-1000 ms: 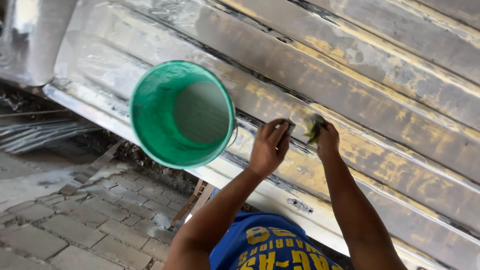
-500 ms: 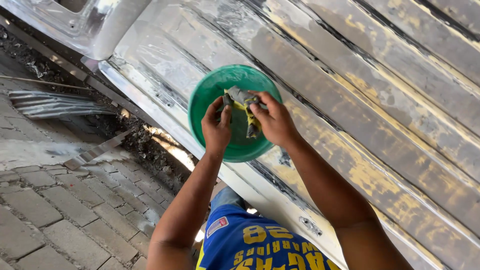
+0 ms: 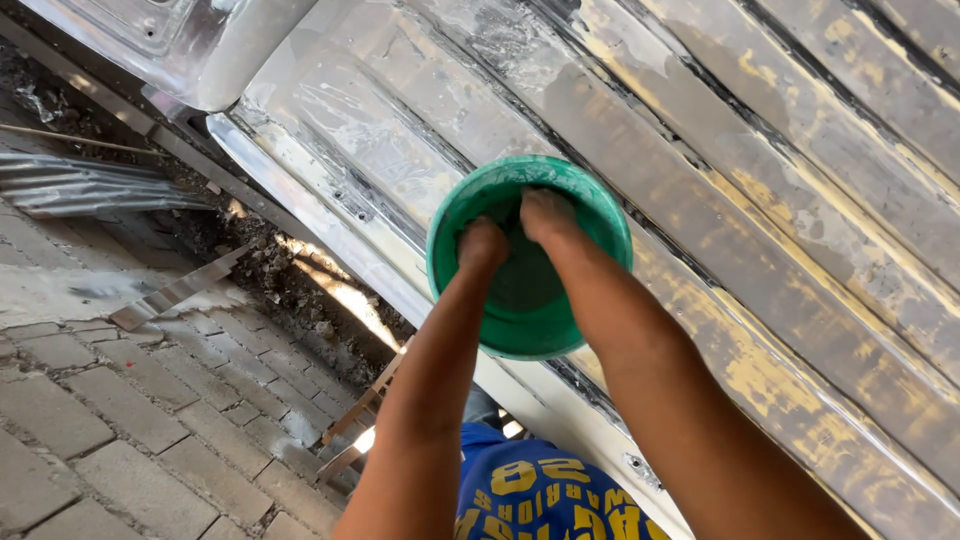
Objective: Sanding the surface of a vehicle body part using sandpaper and water.
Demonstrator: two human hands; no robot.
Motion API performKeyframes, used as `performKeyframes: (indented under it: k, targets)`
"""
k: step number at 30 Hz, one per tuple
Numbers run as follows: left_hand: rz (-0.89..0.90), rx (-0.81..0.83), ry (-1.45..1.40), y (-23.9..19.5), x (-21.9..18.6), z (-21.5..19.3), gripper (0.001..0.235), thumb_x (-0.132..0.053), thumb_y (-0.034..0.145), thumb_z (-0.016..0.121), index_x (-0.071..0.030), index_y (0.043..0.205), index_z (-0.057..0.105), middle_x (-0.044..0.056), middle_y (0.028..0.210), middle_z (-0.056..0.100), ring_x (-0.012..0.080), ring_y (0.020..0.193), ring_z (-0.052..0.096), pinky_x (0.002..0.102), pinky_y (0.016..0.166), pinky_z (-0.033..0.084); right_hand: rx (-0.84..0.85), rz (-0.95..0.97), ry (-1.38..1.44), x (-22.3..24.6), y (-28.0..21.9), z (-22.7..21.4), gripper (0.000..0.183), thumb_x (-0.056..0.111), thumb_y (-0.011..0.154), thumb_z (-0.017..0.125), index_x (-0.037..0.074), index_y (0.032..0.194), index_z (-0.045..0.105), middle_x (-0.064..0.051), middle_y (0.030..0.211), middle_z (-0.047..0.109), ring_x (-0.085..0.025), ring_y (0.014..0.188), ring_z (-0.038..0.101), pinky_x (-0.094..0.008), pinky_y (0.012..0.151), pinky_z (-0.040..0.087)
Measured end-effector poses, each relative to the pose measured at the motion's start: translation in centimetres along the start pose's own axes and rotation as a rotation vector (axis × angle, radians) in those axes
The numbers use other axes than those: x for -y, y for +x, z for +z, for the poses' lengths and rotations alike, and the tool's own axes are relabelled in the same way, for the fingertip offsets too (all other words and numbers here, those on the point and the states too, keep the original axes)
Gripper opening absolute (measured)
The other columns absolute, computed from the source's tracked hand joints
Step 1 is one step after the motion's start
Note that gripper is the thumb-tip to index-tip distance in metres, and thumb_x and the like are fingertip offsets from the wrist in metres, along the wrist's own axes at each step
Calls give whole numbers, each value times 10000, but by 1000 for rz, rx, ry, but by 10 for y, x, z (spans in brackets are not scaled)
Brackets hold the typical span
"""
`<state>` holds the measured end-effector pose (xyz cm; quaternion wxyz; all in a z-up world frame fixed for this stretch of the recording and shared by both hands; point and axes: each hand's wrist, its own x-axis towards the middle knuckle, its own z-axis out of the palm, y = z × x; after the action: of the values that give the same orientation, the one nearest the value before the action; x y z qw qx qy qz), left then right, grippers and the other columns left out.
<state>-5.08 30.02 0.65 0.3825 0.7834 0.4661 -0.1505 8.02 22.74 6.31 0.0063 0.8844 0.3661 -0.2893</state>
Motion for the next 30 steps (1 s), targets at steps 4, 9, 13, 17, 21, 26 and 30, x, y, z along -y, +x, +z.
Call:
performKeyframes:
  k: [4,9,13,17,21,26,30]
  targets:
    - [-45,26,19,-32,-33,-33,377,-303,924,568,-112,1230,678,209,1325,631,408,1214,618,531,1003,520,-8,68,70,8,8,-14,406,166,1002,440,115,1354,637,-195,1388,646,-389,1300,597,-516,1097,475]
    - [-95,59,83,-55,-37,-48,461,-439,943,514,-183,1313,616,163,1403,548,428,1282,528,578,1022,461,-5,169,193,7,20,3,415,235,1021,416,120,1328,670,-200,1380,646,-397,1287,597,-526,1092,467]
    - [-6,44,153,-47,-35,-40,451,-422,947,516,-175,1309,624,164,1392,565,421,1260,549,570,1009,473,-11,257,291,-6,18,29,437,290,1036,397,124,1308,697,-204,1374,645,-403,1277,597,-534,1087,462]
    - [68,30,213,-42,-27,-34,442,-404,950,518,-168,1305,633,165,1380,581,413,1238,571,562,996,486,-5,336,380,-39,42,114,471,345,1051,379,128,1288,723,-208,1368,645,-410,1266,597,-542,1083,456]
    - [156,13,262,-49,-47,-48,432,-387,954,520,-161,1302,641,166,1368,598,405,1216,592,554,983,498,-349,151,323,-94,130,276,490,310,960,462,61,1356,608,-304,1341,590,-483,1164,582,-616,952,431]
    - [245,-11,326,-32,-34,-31,421,-366,958,523,-153,1297,652,166,1354,619,394,1189,618,544,967,514,112,406,615,-36,38,124,545,386,878,665,120,1353,657,-159,1331,694,-308,1198,650,-438,1076,498]
    - [327,-34,387,-1,-16,5,412,-349,962,526,-146,1294,661,167,1342,636,386,1167,640,535,953,526,-50,492,603,-23,39,117,504,356,913,631,115,1355,658,-169,1348,678,-327,1240,630,-440,1094,478]
